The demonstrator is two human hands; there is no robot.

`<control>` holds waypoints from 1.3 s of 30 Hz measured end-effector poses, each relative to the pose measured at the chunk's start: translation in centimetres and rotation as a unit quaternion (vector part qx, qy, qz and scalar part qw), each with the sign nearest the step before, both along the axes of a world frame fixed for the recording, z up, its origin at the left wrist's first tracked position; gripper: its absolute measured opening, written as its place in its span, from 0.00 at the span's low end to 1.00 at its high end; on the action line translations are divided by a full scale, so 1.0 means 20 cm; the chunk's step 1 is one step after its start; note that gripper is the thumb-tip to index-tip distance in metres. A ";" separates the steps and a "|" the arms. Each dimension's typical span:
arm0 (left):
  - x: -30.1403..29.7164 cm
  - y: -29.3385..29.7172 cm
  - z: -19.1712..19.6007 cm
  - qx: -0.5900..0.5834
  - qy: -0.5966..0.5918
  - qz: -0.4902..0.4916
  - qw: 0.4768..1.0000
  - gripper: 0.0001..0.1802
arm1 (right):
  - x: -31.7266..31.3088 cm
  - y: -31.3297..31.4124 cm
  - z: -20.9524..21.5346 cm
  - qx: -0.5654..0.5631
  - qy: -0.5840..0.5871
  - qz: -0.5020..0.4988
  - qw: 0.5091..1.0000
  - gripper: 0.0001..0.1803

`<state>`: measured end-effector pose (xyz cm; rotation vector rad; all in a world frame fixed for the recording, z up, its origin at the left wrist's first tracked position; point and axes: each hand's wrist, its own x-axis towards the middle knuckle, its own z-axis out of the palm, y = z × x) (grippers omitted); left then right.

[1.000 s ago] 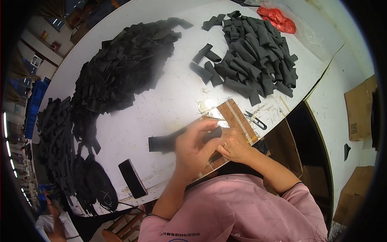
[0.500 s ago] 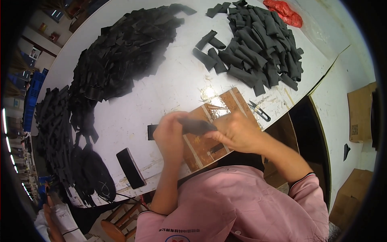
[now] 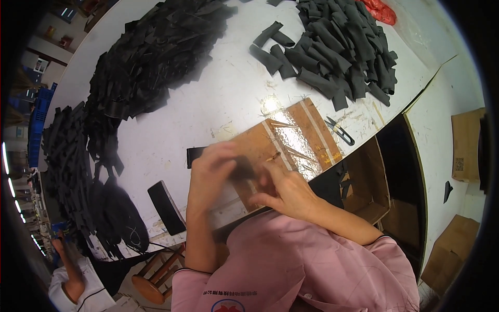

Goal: The recorder folds and assembles small black rubber components at a workshop workbench.

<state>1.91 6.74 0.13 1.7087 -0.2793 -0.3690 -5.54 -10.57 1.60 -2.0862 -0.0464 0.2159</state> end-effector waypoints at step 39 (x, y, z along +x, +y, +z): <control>-0.30 -0.12 0.04 0.015 0.005 0.081 0.997 0.02 | -0.01 -0.02 -0.01 0.096 -0.104 -0.025 0.990 0.14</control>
